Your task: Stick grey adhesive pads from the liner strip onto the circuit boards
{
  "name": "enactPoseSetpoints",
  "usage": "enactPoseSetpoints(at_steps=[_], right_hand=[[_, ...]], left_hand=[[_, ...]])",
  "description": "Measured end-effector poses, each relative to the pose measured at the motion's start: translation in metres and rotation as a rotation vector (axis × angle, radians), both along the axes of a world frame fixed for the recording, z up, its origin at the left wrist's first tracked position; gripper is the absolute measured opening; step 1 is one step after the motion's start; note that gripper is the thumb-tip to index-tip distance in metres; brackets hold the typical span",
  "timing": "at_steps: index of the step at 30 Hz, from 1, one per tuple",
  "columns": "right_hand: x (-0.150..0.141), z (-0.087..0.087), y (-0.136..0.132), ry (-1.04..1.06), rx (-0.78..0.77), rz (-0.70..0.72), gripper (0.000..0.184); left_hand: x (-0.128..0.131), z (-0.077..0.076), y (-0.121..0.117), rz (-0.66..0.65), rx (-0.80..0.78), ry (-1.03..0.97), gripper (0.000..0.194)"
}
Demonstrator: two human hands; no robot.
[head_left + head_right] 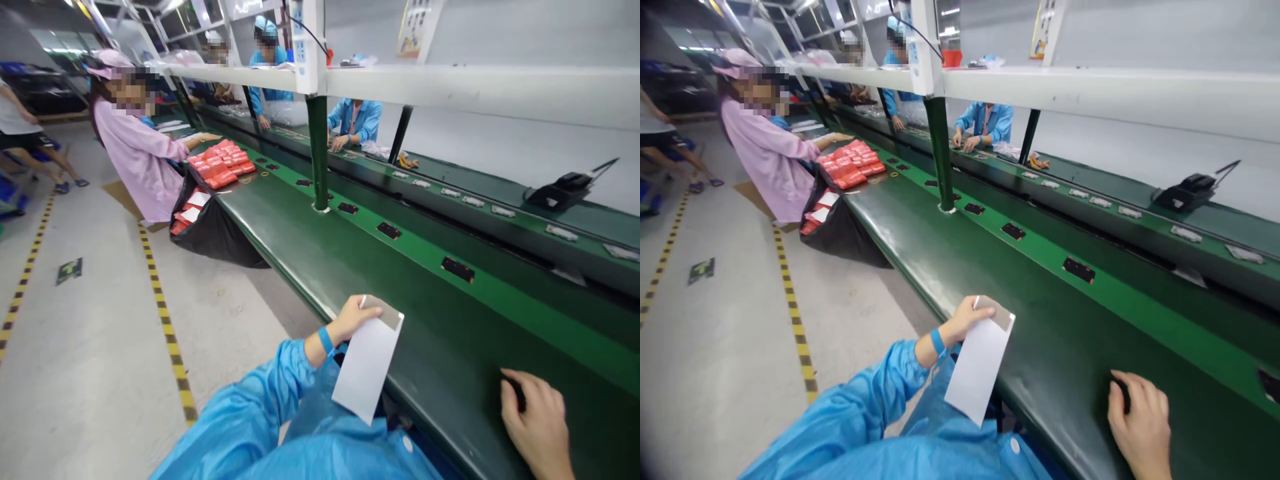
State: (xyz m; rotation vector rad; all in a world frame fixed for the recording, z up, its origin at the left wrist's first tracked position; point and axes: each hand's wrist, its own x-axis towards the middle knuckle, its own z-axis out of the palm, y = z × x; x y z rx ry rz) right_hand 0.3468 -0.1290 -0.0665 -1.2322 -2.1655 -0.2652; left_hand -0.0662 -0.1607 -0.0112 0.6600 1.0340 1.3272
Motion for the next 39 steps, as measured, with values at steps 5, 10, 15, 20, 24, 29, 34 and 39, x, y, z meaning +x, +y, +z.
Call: enactPoseSetpoints(at_steps=[5,10,15,20,24,29,34,39], right_hand=[[0.009,0.0,-0.002,-0.03,-0.077,-0.039,0.032],[0.006,0.004,-0.001,-0.089,-0.146,0.004,0.036],[0.005,0.003,0.003,-0.086,-0.203,0.011,0.041],[-0.001,0.007,0.008,0.011,-0.206,0.055,0.036],[-0.018,0.021,0.006,0.222,-0.242,0.092,0.023],[-0.05,0.036,0.014,0.577,-0.466,0.156,0.028],[-0.071,0.047,0.034,0.858,-0.613,0.289,0.031],[-0.073,0.052,0.033,0.888,-0.583,0.221,0.012]], left_hand=[[-0.003,-0.006,-0.001,-0.092,-0.007,-0.03,0.064],[-0.007,-0.007,0.0,-0.229,-0.011,0.009,0.065],[-0.005,-0.006,0.0,-0.2,0.026,0.056,0.065],[-0.002,0.005,0.004,-0.069,-0.016,0.025,0.065],[0.012,0.025,0.011,-0.105,-0.033,0.026,0.059],[0.052,0.052,0.037,-0.274,-0.003,0.309,0.048],[0.098,0.057,0.074,-0.312,-0.019,0.518,0.045],[0.13,0.049,0.088,-0.336,-0.041,0.628,0.046]])
